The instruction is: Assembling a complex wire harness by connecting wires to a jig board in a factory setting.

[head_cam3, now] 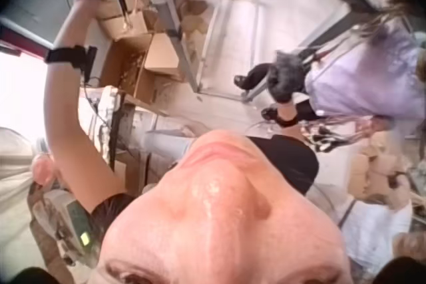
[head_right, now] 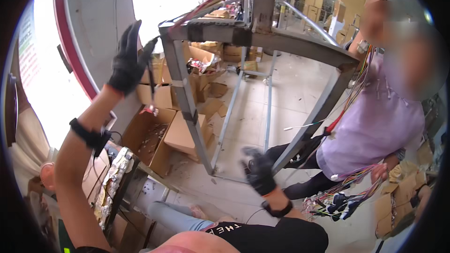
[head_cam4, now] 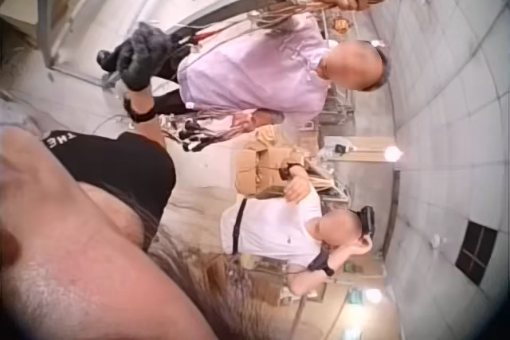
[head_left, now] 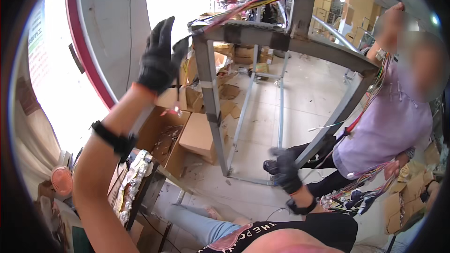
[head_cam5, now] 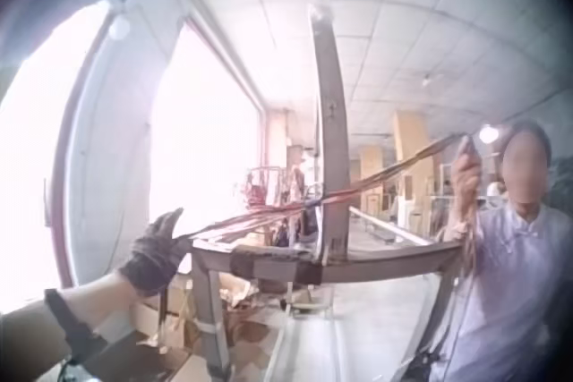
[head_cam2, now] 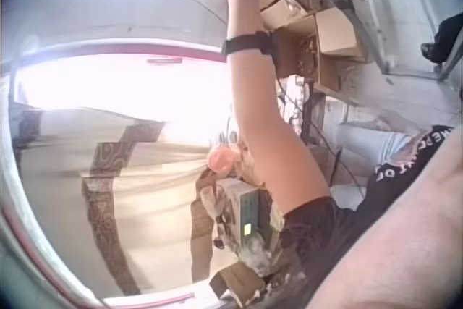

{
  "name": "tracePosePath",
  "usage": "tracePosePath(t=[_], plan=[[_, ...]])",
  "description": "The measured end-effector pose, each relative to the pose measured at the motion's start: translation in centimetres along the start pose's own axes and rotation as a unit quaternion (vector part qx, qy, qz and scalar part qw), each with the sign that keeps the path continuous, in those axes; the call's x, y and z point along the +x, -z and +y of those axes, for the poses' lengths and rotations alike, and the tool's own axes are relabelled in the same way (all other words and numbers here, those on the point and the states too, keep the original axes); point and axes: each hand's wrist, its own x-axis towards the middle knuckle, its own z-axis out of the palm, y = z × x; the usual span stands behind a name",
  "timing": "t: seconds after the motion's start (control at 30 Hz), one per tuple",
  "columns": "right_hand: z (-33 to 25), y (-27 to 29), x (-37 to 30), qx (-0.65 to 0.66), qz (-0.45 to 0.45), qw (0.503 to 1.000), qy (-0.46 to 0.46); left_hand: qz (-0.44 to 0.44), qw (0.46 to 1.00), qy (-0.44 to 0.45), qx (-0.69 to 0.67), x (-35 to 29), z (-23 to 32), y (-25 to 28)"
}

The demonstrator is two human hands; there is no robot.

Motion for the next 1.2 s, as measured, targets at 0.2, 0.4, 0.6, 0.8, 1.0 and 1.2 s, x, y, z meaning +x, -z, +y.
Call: tracePosePath(t=[0.2,0.4,0.6,0.8,1.0,1.2], plan=[[-7.2,-11.8,-11.3,0.113,-0.778,0.612,0.089,-0.732,0.677,-0.014,-0.071,-19.4,5.6,19.5],[-11.3,-18.0,-14.7,0.286,-0.718,0.561,0.298,-0.638,0.668,0.383,0.038,-28.5,16.7,42.1],[-17.9,-22.9,-9.4,0.078,-0.706,0.495,0.5,-0.459,0.614,0.565,0.306,-15.7,35.5,53.7],[-24.6,-27.2,-11.1,0.16,-0.588,0.547,0.574,0.153,0.578,0.626,0.501,-1.7,57.0,62.3],[-29.2,-25.6,-13.3,0.163,-0.658,0.466,0.569,0.332,0.367,0.673,0.55,-3.1,65.6,73.8],[-27.2,-26.8,-16.3,0.171,-0.669,0.433,0.58,0.281,0.359,0.475,0.753,-10.9,61.5,82.2]])
